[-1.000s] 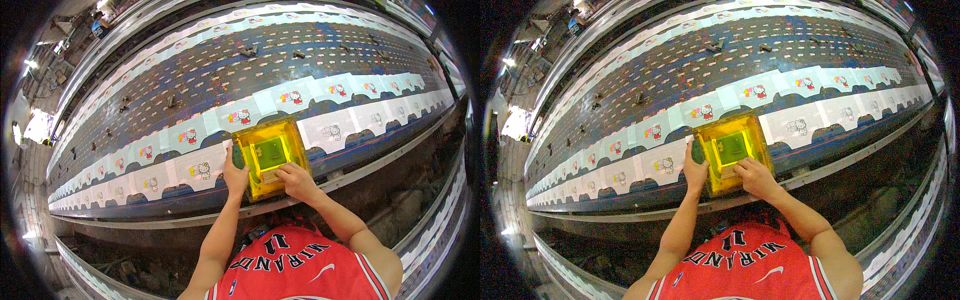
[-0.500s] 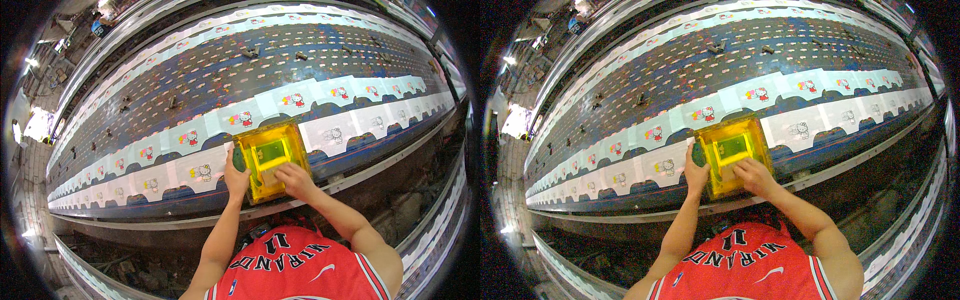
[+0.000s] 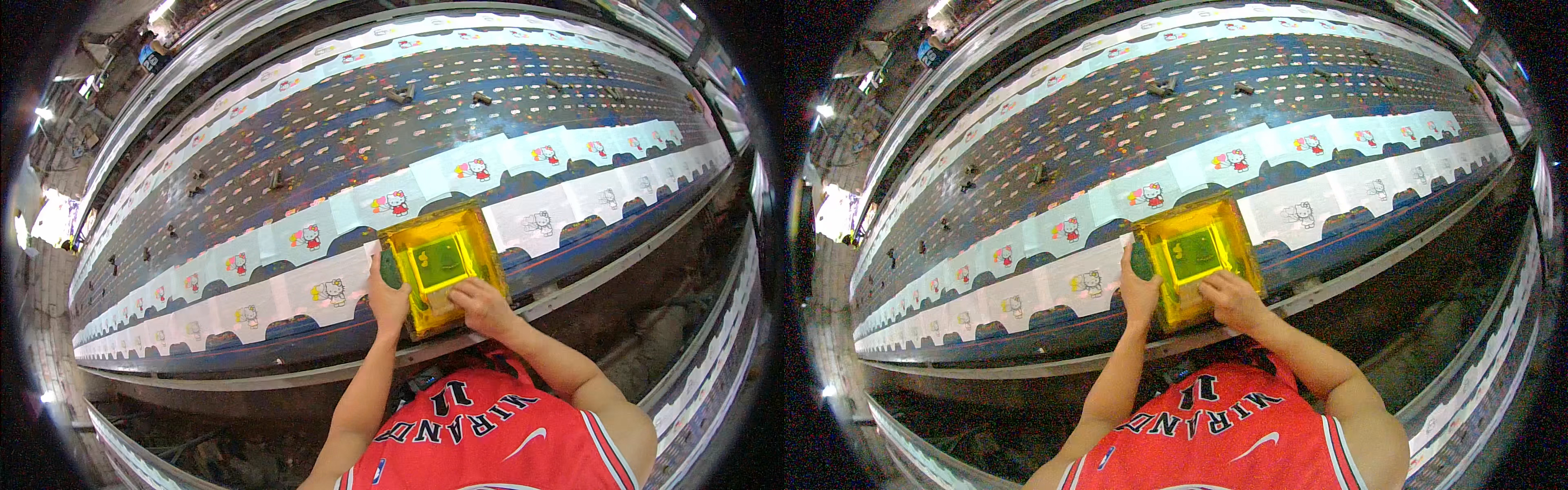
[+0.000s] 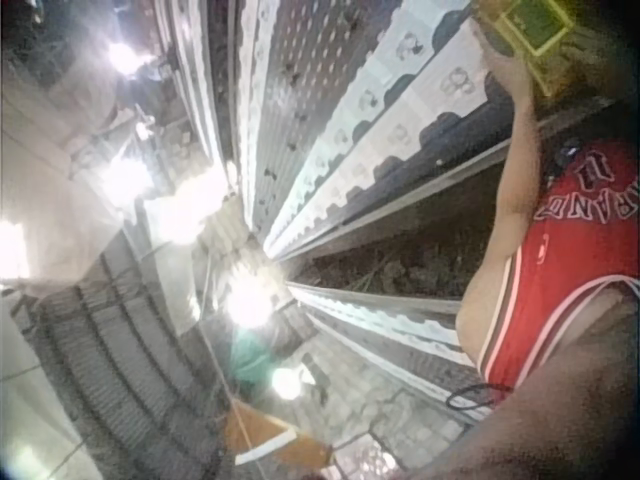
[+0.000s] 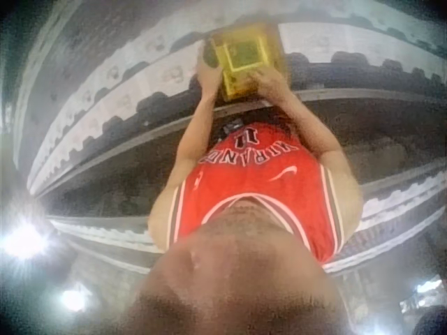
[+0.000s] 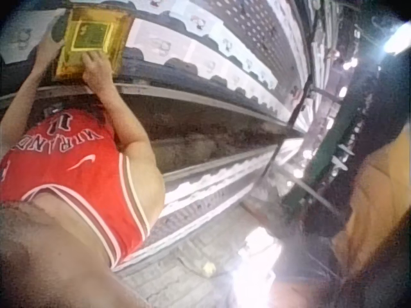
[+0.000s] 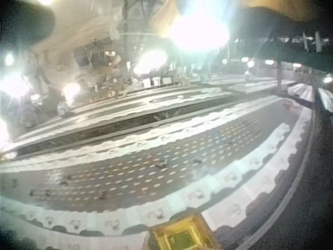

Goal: The person uses a yellow squeegee to press green ink through a screen onto a series of white t-shirts laid out on a long table. The person moves along the table, repeating the pressing motion on each shirt in sequence.

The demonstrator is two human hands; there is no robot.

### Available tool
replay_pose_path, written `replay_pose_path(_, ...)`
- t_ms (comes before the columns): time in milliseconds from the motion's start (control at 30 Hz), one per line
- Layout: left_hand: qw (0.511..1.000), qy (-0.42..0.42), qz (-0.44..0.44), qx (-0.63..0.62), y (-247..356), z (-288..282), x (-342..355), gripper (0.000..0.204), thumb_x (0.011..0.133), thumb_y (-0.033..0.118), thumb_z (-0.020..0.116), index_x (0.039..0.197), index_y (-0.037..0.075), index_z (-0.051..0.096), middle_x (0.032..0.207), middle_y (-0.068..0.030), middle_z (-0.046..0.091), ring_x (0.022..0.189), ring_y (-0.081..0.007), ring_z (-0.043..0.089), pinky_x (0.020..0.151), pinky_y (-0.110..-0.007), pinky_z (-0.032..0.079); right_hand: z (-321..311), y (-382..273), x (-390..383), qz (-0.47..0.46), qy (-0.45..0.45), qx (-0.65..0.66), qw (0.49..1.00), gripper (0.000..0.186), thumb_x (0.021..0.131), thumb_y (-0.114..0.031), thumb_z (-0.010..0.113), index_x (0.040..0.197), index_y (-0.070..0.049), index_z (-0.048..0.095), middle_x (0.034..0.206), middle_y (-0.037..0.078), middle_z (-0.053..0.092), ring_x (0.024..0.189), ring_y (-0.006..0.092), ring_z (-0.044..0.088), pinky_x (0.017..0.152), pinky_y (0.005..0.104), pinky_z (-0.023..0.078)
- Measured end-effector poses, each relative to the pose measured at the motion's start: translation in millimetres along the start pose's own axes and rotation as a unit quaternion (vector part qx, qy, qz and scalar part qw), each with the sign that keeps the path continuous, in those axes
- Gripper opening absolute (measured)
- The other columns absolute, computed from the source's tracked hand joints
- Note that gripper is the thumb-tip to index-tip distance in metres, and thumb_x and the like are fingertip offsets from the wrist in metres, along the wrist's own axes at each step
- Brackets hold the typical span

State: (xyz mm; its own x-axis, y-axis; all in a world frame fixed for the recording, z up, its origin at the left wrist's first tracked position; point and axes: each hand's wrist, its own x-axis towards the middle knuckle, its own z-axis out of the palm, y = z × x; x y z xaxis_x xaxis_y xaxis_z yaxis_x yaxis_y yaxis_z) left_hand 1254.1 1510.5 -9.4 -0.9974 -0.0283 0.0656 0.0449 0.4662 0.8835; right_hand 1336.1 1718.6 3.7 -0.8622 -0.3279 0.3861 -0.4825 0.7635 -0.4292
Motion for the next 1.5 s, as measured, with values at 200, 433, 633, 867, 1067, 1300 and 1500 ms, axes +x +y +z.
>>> replay_pose_path(200,0.999,0.007,0.016,0.031,15.4,7.8,-5.0,0.089,0.072,-0.001,0.073,0.154,0.005,0.040,0.155,-0.0192,0.048,0.145,-0.0339,0.045,0.121,-0.039,0.034,-23.0,10.8,4.0,-0.013,-0.003,0.013,1.000,0.030,0.072,-0.004,0.064,0.102,-0.004,0.064,0.102,0.012,0.067,0.099,0.0321,0.065,0.090,0.0399,0.055)
replay_pose_path(433,0.999,0.028,0.017,-0.013,73.1,101.5,-13.1,0.087,0.073,-0.004,0.070,0.154,0.003,0.041,0.151,-0.0228,0.050,0.142,-0.0371,0.047,0.119,-0.040,0.035,-104.4,75.2,-26.5,-0.006,-0.006,0.002,1.000,0.028,0.073,-0.003,0.065,0.101,-0.005,0.065,0.102,0.012,0.067,0.100,0.0326,0.064,0.091,0.0407,0.054)
replay_pose_path(633,0.999,0.021,0.031,-0.028,107.3,197.9,-24.9,0.085,0.073,-0.005,0.070,0.153,0.003,0.042,0.150,-0.0206,0.052,0.140,-0.0352,0.049,0.118,-0.039,0.037,-158.9,150.7,-70.5,0.019,-0.007,0.004,1.000,0.024,0.077,-0.001,0.063,0.101,-0.004,0.066,0.101,0.013,0.067,0.097,0.0331,0.064,0.089,0.0425,0.054)
replay_pose_path(867,1.000,0.018,-0.003,0.001,111.0,224.6,-26.5,0.086,0.072,-0.003,0.072,0.153,0.007,0.044,0.150,-0.0189,0.054,0.140,-0.0335,0.051,0.116,-0.038,0.040,-166.8,189.9,-92.7,0.005,-0.033,0.041,0.999,0.023,0.078,-0.002,0.063,0.101,-0.003,0.066,0.101,0.014,0.066,0.097,0.0332,0.065,0.087,0.0419,0.055)
replay_pose_path(1067,1.000,0.008,-0.018,0.022,117.0,224.5,-28.6,0.086,0.073,-0.001,0.072,0.154,0.006,0.043,0.148,-0.0198,0.056,0.138,-0.0346,0.053,0.115,-0.040,0.042,-167.0,188.7,-94.4,0.021,-0.032,0.056,0.998,0.026,0.078,0.001,0.066,0.104,-0.001,0.066,0.103,0.014,0.067,0.097,0.0346,0.066,0.086,0.0429,0.055)
replay_pose_path(1300,0.999,0.018,0.001,0.040,116.1,227.2,-29.8,0.087,0.073,0.001,0.072,0.154,0.009,0.043,0.145,-0.0211,0.057,0.134,-0.0369,0.055,0.112,-0.042,0.044,-164.6,188.1,-99.4,0.023,-0.023,0.055,0.998,0.032,0.076,-0.001,0.063,0.108,-0.001,0.067,0.102,0.016,0.067,0.099,0.0358,0.065,0.089,0.0437,0.055)
replay_pose_path(1500,0.997,0.019,-0.012,0.069,112.0,230.6,-30.5,0.088,0.073,0.002,0.074,0.155,0.012,0.043,0.141,-0.0206,0.060,0.128,-0.0397,0.058,0.109,-0.044,0.046,-168.6,175.0,-118.6,0.013,-0.022,0.052,0.998,0.032,0.075,0.002,0.065,0.107,0.000,0.068,0.104,0.015,0.069,0.100,0.0348,0.067,0.088,0.0432,0.055)
